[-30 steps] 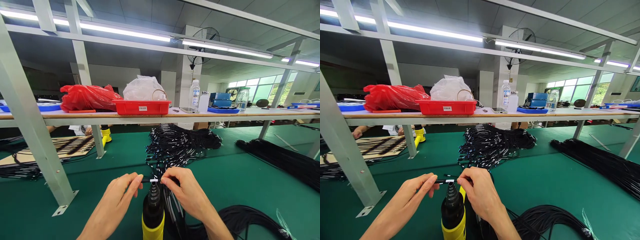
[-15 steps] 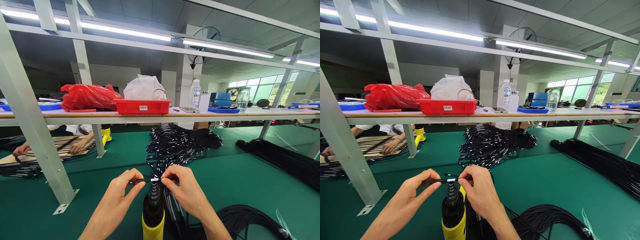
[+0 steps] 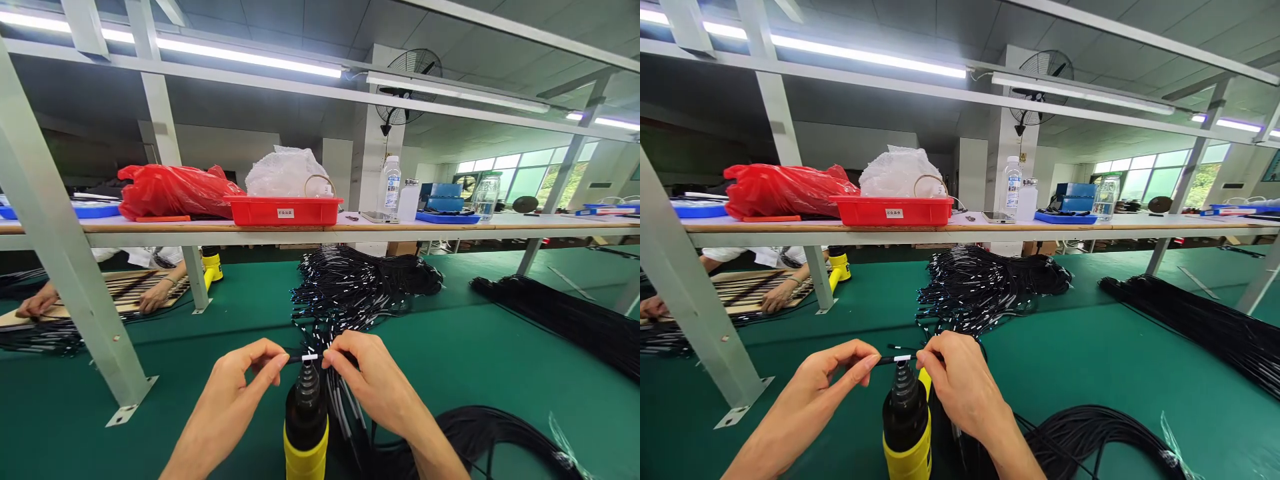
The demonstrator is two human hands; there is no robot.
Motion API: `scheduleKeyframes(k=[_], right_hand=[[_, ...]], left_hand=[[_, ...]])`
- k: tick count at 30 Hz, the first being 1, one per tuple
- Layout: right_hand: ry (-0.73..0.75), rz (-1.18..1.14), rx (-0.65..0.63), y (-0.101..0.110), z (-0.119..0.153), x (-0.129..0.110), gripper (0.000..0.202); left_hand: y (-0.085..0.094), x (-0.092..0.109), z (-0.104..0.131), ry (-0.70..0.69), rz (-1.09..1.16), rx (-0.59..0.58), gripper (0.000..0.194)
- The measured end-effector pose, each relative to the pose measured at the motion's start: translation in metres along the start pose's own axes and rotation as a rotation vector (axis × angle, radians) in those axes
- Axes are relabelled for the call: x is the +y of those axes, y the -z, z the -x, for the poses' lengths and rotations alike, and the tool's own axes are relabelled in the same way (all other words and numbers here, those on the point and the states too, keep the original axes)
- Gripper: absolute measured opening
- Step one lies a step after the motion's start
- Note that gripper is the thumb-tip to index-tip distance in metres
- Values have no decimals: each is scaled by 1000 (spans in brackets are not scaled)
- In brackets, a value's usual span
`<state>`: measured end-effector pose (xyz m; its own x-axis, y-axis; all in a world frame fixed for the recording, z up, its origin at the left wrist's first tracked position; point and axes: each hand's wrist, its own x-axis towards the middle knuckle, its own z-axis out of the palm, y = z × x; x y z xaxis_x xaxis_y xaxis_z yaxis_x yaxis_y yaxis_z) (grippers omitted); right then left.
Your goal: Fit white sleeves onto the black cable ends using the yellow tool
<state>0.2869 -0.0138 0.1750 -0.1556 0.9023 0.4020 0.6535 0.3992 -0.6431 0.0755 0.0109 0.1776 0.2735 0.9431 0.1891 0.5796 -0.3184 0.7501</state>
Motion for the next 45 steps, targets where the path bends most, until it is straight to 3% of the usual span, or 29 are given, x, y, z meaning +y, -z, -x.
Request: scheduleKeyframes(k=[11, 24, 30, 35, 40, 45], right_hand=[[11, -35, 36, -3, -3, 1, 20], [24, -84, 50, -6, -3, 4, 14], [-9, -122, 29, -5, -3, 0, 16], [-9, -26, 1, -6, -1, -4, 33], [-16, -41, -6, -8, -4, -7, 41], [-24, -83, 39, -12, -3, -2, 34]], left_hand=[[0, -6, -1, -68, 80, 46, 23], [-3, -6, -1, -97, 67, 87, 16], [-1, 0, 4, -110, -33, 60, 27], [-4, -3, 5, -139, -195, 109, 39], [-7, -7, 3, -85, -205, 166, 49], [-5, -3, 2, -99, -127, 116, 43]])
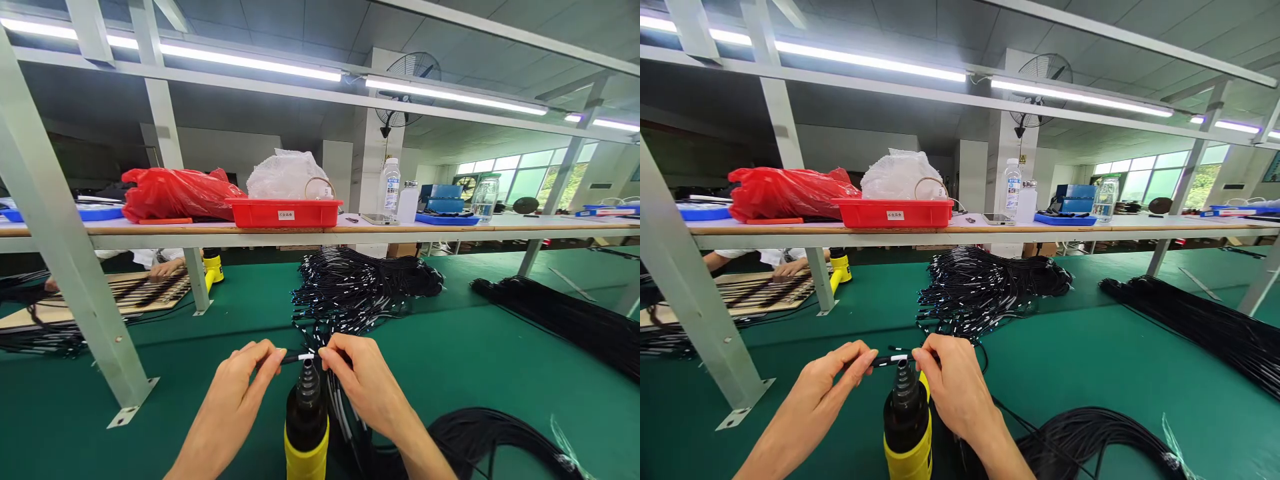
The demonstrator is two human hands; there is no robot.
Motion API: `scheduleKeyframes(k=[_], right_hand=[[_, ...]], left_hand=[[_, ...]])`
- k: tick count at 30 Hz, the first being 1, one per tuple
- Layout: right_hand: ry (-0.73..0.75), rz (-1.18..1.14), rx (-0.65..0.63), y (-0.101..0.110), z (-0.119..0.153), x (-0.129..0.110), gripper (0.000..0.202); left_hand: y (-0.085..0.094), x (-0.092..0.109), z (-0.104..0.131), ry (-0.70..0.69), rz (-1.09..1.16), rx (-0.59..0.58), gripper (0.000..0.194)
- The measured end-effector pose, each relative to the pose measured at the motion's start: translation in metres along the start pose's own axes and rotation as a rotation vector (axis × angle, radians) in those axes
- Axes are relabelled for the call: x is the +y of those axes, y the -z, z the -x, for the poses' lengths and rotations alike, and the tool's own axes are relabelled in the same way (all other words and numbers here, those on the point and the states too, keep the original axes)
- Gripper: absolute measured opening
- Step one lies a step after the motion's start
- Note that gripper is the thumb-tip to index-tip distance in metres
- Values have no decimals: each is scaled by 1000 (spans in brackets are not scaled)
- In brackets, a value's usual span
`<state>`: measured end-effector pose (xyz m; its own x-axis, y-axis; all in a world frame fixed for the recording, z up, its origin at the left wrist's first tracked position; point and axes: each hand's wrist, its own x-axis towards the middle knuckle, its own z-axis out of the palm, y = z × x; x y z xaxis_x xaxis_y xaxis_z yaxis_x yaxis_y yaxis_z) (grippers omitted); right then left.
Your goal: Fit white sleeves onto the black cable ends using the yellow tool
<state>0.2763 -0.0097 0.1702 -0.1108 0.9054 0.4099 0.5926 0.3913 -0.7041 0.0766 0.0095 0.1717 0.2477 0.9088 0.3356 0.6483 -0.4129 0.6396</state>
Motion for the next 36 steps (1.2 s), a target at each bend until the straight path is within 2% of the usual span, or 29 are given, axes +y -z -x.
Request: scheduleKeyframes(k=[6, 13, 19, 24, 31, 36], right_hand=[[-7, -106, 5, -2, 2, 3, 18], [-13, -91, -29, 1, 5, -1, 20], [19, -19, -44, 8, 5, -4, 25], [61, 6, -74, 12, 4, -3, 27], [67, -45, 5, 9, 0, 2, 18], [51, -82, 36, 6, -3, 2, 14]], left_hand=[[3, 3, 1, -22, 112, 12, 28], [2, 5, 0, 59, 38, -57, 50], [0, 2, 1, 64, 33, -86, 54], [1, 5, 0, 53, 95, -55, 49], [1, 5, -1, 81, 89, -17, 43], [1, 5, -2, 53, 98, 19, 31]])
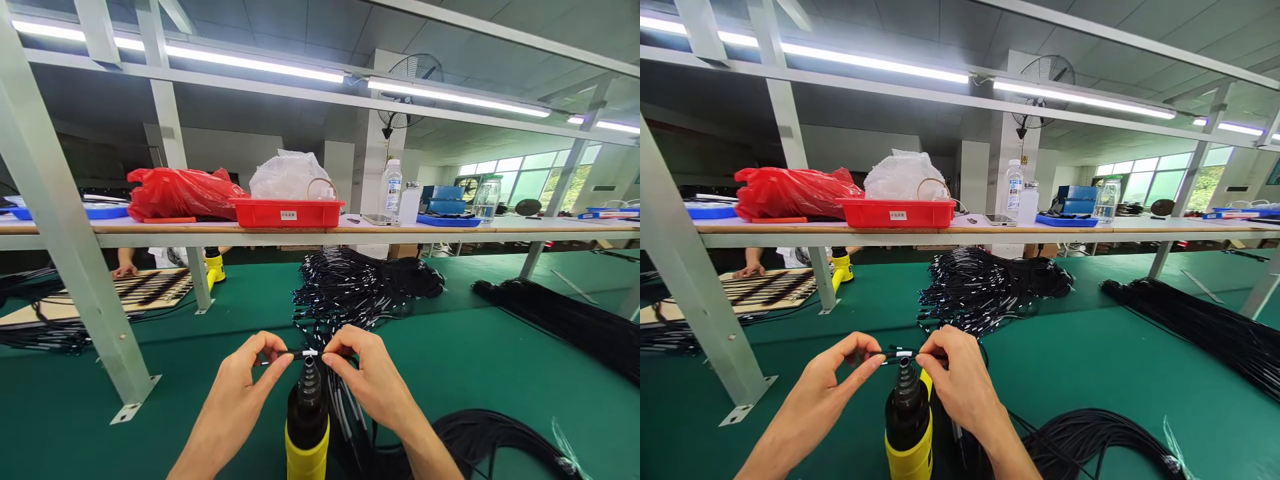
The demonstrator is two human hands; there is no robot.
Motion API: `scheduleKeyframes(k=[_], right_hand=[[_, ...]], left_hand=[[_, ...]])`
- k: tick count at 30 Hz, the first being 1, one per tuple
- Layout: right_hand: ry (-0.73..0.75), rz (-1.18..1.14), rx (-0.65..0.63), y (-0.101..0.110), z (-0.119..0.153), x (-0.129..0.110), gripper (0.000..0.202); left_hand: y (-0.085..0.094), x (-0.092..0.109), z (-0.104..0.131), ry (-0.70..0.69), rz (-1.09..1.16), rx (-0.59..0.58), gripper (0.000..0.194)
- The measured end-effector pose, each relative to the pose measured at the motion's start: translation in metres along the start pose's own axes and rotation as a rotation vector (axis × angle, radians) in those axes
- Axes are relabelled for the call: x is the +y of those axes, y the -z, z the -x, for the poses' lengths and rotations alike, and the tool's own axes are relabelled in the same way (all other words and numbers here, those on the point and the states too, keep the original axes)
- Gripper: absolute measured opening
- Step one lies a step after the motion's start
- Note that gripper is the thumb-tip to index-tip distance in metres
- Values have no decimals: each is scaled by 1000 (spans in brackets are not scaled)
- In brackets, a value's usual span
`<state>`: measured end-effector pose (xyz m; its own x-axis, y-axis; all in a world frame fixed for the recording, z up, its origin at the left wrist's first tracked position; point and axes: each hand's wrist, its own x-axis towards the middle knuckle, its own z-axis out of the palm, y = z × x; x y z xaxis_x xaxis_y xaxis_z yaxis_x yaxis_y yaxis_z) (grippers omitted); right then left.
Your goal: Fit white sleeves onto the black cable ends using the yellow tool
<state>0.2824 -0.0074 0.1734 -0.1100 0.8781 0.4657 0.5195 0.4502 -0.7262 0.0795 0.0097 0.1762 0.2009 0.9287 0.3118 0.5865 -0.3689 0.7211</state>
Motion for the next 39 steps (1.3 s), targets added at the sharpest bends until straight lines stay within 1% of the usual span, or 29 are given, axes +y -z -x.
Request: scheduleKeyframes(k=[2, 5, 8, 10, 12, 15, 17, 22, 24, 27, 30, 32, 34, 36, 37, 39], right_hand=[[-1, -3, 5, 0, 0, 1, 14], [-7, 9, -13, 0, 2, 2, 17], [-4, 27, -53, 1, 4, 1, 29], [1, 27, -74, 1, 6, 1, 34], [-1, 15, -73, 0, 7, 0, 31], [-26, -4, -46, -2, 7, -1, 22], [-36, -2, -34, -3, 7, -1, 21], [9, 35, -107, -7, 10, -4, 41], [4, 30, -111, -7, 10, -4, 43], [-26, 8, -73, -9, 10, -2, 34], [-45, -15, -6, -10, 9, 0, 21], [-34, -30, 16, -11, 8, 0, 20], [-33, -45, 29, -12, 6, 4, 24], [-63, -57, 71, -12, 2, 14, 29], [-88, -58, 102, -12, 0, 24, 31], [-157, -54, 194, -13, -1, 51, 36]], left_hand=[[0, 0, -1, -14, -2, -3, 29], [-1, 0, -1, -21, -21, -29, 36], [-2, -2, 0, -26, -38, -19, 48], [-2, -3, 0, -25, -30, -4, 51], [-2, -3, 0, -17, -26, 6, 51], [-1, -2, 1, -15, -21, 22, 46], [0, -1, 2, -27, -9, 31, 44], [0, -3, 2, -32, -18, 70, 51], [0, -4, 2, -31, -27, 79, 52], [0, -2, 2, -54, -40, 81, 49], [0, 2, 2, -42, -44, 68, 42], [-1, 4, 3, -33, -37, 62, 38], [-1, 4, 3, -30, -17, 75, 34], [0, 0, 4, -10, -2, 105, 34], [1, -3, 5, 11, -7, 117, 35], [3, -17, 9, 37, -73, 89, 35]])
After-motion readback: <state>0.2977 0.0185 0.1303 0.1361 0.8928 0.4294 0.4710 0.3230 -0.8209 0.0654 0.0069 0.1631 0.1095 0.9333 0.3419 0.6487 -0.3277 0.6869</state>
